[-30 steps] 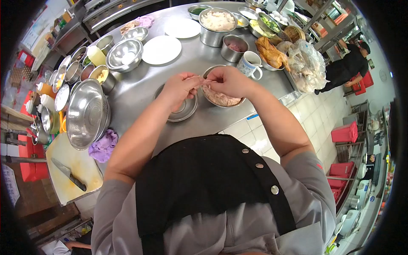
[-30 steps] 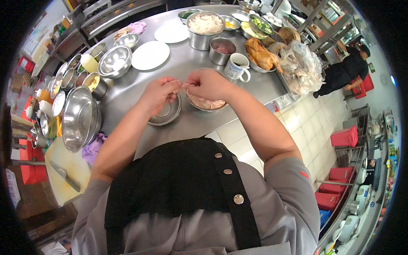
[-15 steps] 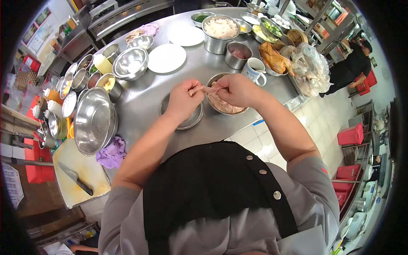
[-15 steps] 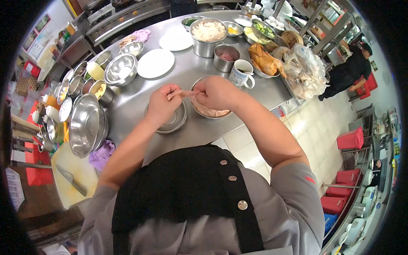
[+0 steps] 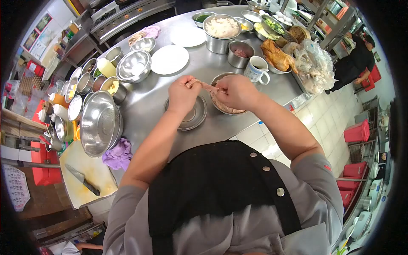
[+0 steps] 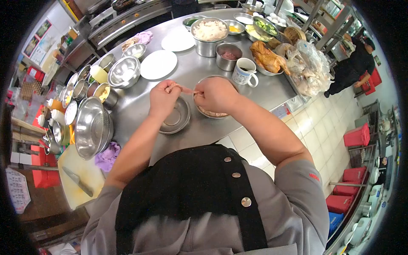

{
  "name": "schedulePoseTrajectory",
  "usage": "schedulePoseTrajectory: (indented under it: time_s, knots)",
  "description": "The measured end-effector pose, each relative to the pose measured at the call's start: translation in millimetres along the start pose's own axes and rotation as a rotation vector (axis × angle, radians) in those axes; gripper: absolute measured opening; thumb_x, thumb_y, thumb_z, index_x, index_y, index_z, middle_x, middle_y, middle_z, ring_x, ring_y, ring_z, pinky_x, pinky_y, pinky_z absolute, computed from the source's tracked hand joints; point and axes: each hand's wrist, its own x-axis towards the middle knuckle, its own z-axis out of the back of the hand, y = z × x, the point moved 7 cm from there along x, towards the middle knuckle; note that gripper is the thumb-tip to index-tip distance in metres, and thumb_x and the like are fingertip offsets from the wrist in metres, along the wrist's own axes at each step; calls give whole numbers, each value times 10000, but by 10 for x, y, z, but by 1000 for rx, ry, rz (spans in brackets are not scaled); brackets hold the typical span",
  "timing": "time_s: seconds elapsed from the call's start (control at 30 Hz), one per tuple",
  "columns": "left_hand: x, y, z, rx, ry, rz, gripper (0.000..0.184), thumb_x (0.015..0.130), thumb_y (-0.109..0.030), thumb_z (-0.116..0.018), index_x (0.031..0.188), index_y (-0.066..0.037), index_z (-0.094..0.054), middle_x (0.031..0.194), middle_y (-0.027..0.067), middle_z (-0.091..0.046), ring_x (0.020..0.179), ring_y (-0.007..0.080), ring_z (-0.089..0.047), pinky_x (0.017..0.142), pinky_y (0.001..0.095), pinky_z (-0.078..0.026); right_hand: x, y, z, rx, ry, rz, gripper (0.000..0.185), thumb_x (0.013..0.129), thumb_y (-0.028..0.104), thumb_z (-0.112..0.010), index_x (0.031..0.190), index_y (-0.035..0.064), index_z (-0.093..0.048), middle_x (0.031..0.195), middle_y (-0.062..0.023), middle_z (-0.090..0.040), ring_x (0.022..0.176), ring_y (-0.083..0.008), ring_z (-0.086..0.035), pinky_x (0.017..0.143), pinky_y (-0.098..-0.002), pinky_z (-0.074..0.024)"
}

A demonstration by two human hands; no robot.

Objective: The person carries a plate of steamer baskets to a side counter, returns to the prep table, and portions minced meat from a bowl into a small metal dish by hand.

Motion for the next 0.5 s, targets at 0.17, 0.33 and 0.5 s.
schedulePoseTrajectory:
  time_s: [0.17, 0.33, 0.5]
  knots:
    - [37, -19, 116, 123, -66, -115, 163, 802, -125, -655, 886, 13, -674, 701, 62, -647, 611, 122, -550, 595, 290, -470, -21, -6, 40, -10, 15, 16, 202, 802, 256, -601, 791, 83, -703, 759, -141, -671, 731, -357, -645, 670, -460, -520]
    - [8, -93, 128, 196, -37, -131, 172, 800, -136, -663, 875, 20, -663, 725, 94, -663, 609, 160, -561, 609, 301, -482, -39, 10, 101, -12, -12, 53, 175, 797, 238, -632, 800, 75, -696, 738, -142, -653, 724, -359, -630, 647, -460, -507]
    - [43, -29, 138, 50, -4, -39, 98, 873, -119, -589, 864, -29, -628, 778, 36, -663, 658, 96, -551, 607, 273, -461, -18, 2, 60, 83, 4, 111, 184, 834, 228, -608, 873, 85, -718, 810, -136, -669, 816, -353, -638, 735, -458, -512]
